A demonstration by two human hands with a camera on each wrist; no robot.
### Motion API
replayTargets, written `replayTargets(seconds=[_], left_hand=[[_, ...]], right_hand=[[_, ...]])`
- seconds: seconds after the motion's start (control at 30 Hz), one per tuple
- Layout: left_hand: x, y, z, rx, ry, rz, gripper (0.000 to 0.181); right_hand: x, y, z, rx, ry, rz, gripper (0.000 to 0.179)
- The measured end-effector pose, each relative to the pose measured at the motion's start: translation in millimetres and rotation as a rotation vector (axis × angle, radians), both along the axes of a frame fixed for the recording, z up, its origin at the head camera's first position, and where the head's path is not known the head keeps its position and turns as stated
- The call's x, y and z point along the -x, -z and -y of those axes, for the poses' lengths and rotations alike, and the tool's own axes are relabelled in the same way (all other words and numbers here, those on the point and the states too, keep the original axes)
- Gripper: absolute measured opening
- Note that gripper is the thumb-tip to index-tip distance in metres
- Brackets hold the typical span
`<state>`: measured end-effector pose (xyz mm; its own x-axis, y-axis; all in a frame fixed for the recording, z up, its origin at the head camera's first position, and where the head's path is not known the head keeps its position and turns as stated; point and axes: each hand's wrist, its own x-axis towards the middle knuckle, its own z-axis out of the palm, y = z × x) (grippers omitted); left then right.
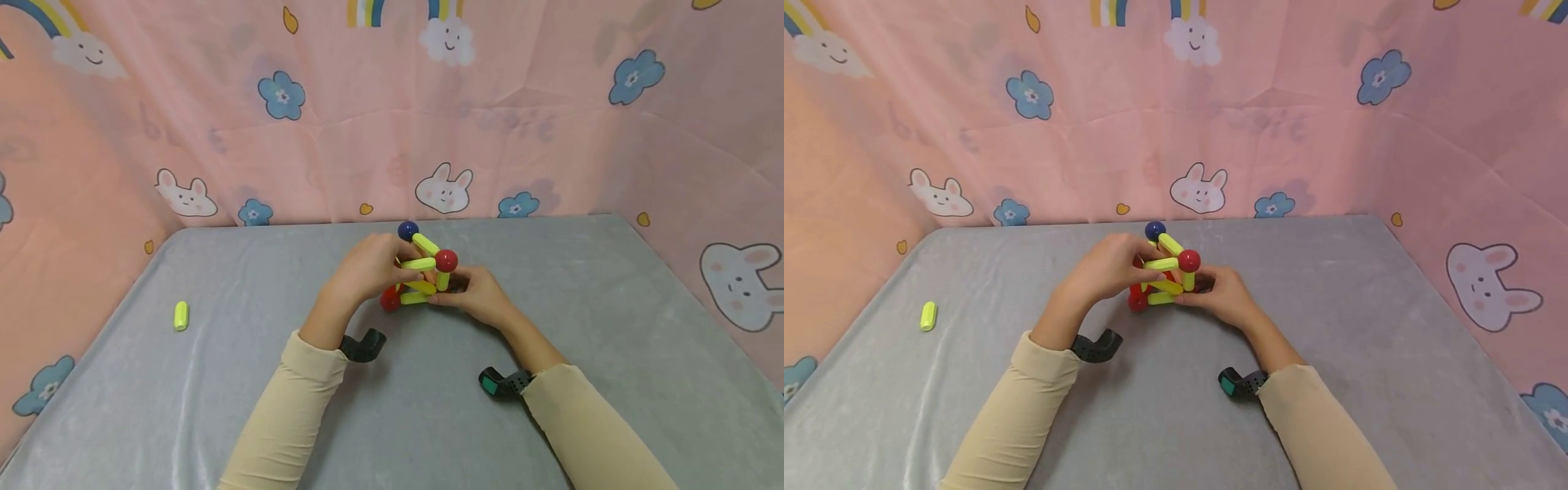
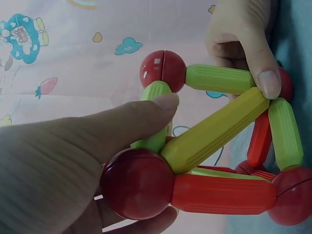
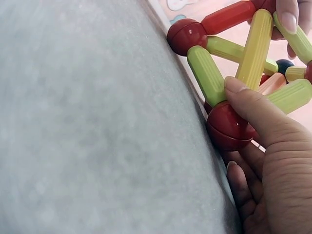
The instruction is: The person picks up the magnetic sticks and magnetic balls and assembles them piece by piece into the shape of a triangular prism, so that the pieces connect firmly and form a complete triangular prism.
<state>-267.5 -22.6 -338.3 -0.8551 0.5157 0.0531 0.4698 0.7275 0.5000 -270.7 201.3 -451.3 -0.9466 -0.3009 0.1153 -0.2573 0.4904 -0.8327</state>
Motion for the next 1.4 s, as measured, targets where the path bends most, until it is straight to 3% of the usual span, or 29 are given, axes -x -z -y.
replayTargets(seconds=[0.2, 0.27, 0.43, 0.5, 0.6, 0.67, 0.8, 0.9, 0.97, 1.07, 1.13, 1.2, 1.27, 1.4], left_hand=[[4.1, -0.3, 11.4, -0.067, 0.012, 0.065, 0.023], [6.1, -1.2, 18.8, -0.086, 0.042, 0.089, 0.027], [6.8, -4.3, 26.4, -0.073, 0.12, 0.122, 0.039], [5.3, -4.4, 23.3, -0.077, 0.113, 0.129, 0.041], [2.5, -1.6, 14.7, -0.115, 0.072, 0.126, 0.042], [-0.2, 1.5, 7.6, -0.151, 0.025, 0.128, 0.042], [-5.9, 8.4, -7.4, -0.243, -0.053, 0.142, 0.044], [-7.6, 10.3, -12.8, -0.35, -0.064, 0.163, 0.044], [-6.0, 9.2, -10.9, -0.437, -0.068, 0.157, 0.041], [-0.8, 5.0, 1.4, -0.517, -0.129, 0.049, 0.032], [4.1, 3.2, 13.7, -0.507, -0.23, -0.069, 0.029], [9.1, 4.1, 24.9, -0.464, -0.332, -0.119, 0.035], [13.9, 7.7, 33.2, -0.424, -0.381, -0.073, 0.048], [21.5, 22.0, 32.8, -0.39, -0.313, 0.129, 0.065]], right_hand=[[0.6, -0.5, 0, 0.001, -0.002, -0.003, 0.048], [-0.1, -0.7, 0, 0.001, 0.01, -0.013, 0.048], [-0.6, 1.0, -1, -0.012, 0.147, -0.057, 0.048], [-0.1, 1.8, -2, -0.022, 0.227, -0.07, 0.047], [0.4, 2.3, -2, -0.019, 0.303, -0.066, 0.042], [0.7, 1.2, -2, 0.009, 0.288, -0.043, 0.044], [0.9, -2.7, -1, 0.039, 0.149, -0.024, 0.07], [0.6, -5.8, 0, 0.025, 0.044, -0.026, 0.092], [0.0, -6.6, 0, 0.009, 0.017, -0.003, 0.101], [0.0, -7.1, 0, -0.024, 0.044, 0.042, 0.105], [0.3, -6.6, 1, -0.031, 0.083, 0.062, 0.103], [0.8, -5.5, 2, -0.035, 0.112, 0.063, 0.097], [1.5, -4.5, 2, -0.029, 0.125, 0.05, 0.092], [1.3, -3.4, 2, -0.013, 0.137, 0.016, 0.079]])
